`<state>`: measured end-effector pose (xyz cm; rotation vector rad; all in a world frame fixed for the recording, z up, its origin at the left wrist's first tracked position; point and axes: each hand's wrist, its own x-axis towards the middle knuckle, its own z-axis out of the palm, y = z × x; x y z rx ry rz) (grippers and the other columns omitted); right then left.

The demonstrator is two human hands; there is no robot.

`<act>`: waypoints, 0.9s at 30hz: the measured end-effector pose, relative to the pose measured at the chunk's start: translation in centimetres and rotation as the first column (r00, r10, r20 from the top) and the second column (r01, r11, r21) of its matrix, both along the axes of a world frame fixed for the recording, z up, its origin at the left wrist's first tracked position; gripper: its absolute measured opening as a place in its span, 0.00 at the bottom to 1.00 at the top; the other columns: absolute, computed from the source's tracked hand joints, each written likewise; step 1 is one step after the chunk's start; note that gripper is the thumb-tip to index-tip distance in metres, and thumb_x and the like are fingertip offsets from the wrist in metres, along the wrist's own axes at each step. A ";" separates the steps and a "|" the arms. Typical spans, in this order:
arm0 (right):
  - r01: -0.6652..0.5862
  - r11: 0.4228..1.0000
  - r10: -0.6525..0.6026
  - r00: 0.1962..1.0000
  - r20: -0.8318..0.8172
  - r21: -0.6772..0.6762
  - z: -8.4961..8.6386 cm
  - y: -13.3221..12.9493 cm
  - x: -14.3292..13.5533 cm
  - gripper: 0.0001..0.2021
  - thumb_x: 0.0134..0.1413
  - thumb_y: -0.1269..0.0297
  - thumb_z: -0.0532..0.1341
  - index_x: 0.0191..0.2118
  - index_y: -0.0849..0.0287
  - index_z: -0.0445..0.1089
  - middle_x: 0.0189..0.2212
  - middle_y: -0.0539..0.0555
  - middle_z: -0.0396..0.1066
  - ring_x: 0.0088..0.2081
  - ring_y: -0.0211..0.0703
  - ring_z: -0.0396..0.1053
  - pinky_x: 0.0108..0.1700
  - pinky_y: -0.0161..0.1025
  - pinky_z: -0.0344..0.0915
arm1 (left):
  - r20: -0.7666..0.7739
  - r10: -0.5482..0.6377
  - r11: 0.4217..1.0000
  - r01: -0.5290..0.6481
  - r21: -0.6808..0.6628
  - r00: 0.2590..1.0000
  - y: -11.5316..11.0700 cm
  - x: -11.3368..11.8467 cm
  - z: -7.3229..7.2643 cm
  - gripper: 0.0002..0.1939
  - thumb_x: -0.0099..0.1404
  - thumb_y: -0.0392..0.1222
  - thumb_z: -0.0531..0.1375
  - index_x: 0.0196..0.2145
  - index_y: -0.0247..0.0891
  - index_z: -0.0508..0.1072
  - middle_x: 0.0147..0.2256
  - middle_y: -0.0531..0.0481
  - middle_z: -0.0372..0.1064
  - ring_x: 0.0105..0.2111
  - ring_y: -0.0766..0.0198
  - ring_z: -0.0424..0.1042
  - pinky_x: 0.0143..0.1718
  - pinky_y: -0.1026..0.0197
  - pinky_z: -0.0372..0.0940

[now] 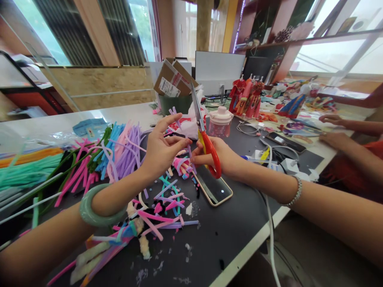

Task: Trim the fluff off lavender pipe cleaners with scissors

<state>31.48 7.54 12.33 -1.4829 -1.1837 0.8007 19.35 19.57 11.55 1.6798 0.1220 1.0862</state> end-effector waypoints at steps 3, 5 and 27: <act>0.013 1.000 -0.013 0.999 0.029 0.008 0.1 0.1 0.4 0.23 0.34 0.59 0.73 0.29 0.53 0.57 0.24 0.44 0.69 0.27 0.37 0.67 0.30 0.38 0.62 | -0.038 -0.047 0.999 0.047 0.014 0.998 -0.1 -0.3 -0.5 0.28 0.56 0.28 0.65 0.54 0.41 0.70 0.62 0.42 0.58 0.31 0.71 0.77 0.39 0.61 0.76; 0.030 0.999 -0.032 0.998 0.046 0.025 0.2 0.2 0.8 0.23 0.34 0.58 0.73 0.29 0.53 0.57 0.25 0.45 0.69 0.28 0.38 0.67 0.31 0.38 0.63 | -0.064 -0.078 0.997 0.080 0.025 0.995 -0.2 -0.5 -0.9 0.28 0.57 0.29 0.65 0.55 0.42 0.70 0.62 0.42 0.57 0.32 0.69 0.78 0.39 0.60 0.76; 0.020 0.997 -0.027 0.996 0.090 0.079 0.0 0.2 1.2 0.21 0.36 0.56 0.73 0.29 0.54 0.59 0.25 0.44 0.66 0.26 0.33 0.62 0.29 0.37 0.60 | -0.187 -0.220 0.959 0.177 -0.221 0.958 -2.0 -1.5 -1.3 0.22 0.55 0.34 0.68 0.48 0.39 0.75 0.56 0.43 0.71 0.48 0.55 0.72 0.44 0.54 0.71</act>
